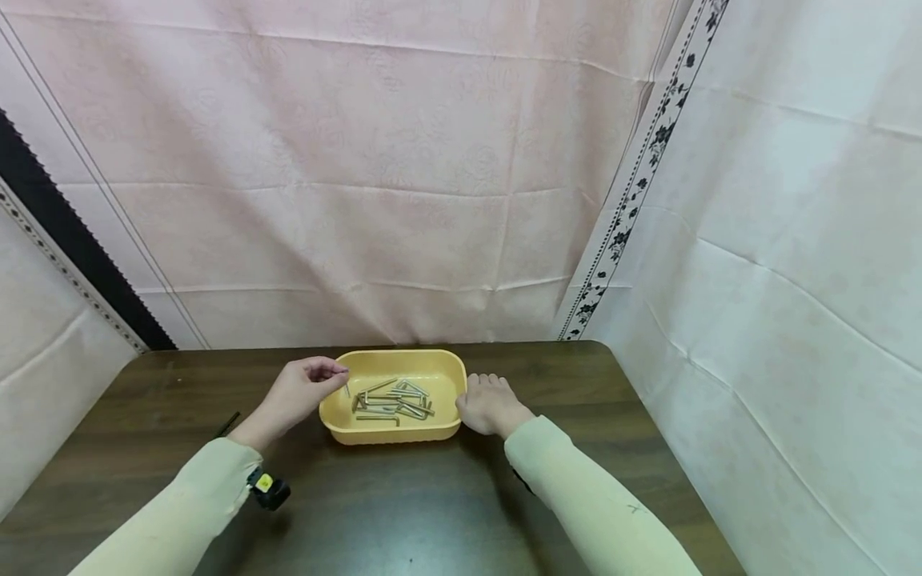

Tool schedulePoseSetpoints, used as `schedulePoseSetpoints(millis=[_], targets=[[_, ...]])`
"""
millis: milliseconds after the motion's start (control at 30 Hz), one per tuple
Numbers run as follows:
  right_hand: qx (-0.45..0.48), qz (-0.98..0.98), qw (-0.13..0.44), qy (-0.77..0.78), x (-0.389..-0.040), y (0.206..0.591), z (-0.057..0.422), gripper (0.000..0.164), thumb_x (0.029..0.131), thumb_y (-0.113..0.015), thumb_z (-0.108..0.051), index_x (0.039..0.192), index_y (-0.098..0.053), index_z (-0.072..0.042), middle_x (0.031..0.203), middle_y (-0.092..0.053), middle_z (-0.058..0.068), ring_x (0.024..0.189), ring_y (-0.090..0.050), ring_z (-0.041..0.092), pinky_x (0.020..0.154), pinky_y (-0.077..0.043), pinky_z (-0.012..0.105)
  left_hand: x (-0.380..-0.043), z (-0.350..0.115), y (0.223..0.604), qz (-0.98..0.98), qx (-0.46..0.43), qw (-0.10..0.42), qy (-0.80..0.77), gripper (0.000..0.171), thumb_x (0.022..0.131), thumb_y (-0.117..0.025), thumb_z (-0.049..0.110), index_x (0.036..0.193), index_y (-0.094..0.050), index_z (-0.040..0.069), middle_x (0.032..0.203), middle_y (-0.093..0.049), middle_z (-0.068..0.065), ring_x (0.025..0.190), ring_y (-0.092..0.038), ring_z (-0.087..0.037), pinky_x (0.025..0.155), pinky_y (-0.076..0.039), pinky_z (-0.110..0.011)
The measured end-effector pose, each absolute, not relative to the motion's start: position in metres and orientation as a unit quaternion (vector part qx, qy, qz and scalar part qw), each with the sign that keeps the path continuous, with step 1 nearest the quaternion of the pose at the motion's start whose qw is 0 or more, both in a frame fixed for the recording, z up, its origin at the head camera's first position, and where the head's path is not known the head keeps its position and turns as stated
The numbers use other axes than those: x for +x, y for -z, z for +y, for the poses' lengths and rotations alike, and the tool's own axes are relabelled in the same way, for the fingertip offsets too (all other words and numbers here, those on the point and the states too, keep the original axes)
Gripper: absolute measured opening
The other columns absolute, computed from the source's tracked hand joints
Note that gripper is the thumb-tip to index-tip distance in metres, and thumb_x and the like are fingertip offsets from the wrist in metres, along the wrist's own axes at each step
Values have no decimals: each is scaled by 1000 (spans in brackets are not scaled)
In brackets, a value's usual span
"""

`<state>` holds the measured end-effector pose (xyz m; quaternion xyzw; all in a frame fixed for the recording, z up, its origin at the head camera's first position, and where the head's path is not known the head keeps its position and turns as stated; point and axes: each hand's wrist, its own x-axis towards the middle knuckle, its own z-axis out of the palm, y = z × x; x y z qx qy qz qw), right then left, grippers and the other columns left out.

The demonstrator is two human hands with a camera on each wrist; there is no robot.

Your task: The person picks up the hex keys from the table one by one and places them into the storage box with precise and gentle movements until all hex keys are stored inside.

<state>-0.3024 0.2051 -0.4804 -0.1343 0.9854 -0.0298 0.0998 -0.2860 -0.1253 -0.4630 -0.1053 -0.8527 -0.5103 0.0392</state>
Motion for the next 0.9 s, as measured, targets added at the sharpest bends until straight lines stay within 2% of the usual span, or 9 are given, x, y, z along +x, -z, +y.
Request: schedulePoseSetpoints(millis=[200, 400, 633, 900], targets=[[-133, 986, 99, 30, -303, 482, 206, 36, 101, -32, -33, 116, -48, -4, 109, -51, 10, 101, -46, 26, 95, -33, 44, -293, -106, 474, -867, -131, 37, 479, 9, 89, -71, 20, 90, -71, 12, 83, -66, 2, 77, -59, -16, 70, -48, -33], [-131, 986, 93, 30, -305, 484, 206, 37, 101, -32, -34, 116, -48, -4, 109, -52, 10, 102, -46, 27, 95, -33, 44, -300, -94, 481, -889, -148, 17, 434, 14, 92, -67, 22, 93, -73, 9, 85, -66, 3, 79, -58, -13, 73, -49, -34], [-131, 988, 82, 24, -307, 483, 204, 39, 101, -32, -34, 118, -48, -3, 111, -53, 11, 104, -47, 27, 95, -34, 45, -304, -88, 485, -915, -163, -9, 369, 15, 95, -63, 19, 92, -74, 8, 80, -65, 0, 66, -53, -14, 62, -46, -31], [-126, 987, 96, 28, -306, 485, 204, 40, 101, -32, -34, 120, -47, -3, 113, -53, 11, 105, -47, 27, 96, -33, 45, -303, -83, 489, -932, -152, -13, 329, 14, 94, -64, 19, 90, -74, 10, 78, -63, 4, 67, -53, -13, 64, -45, -31]])
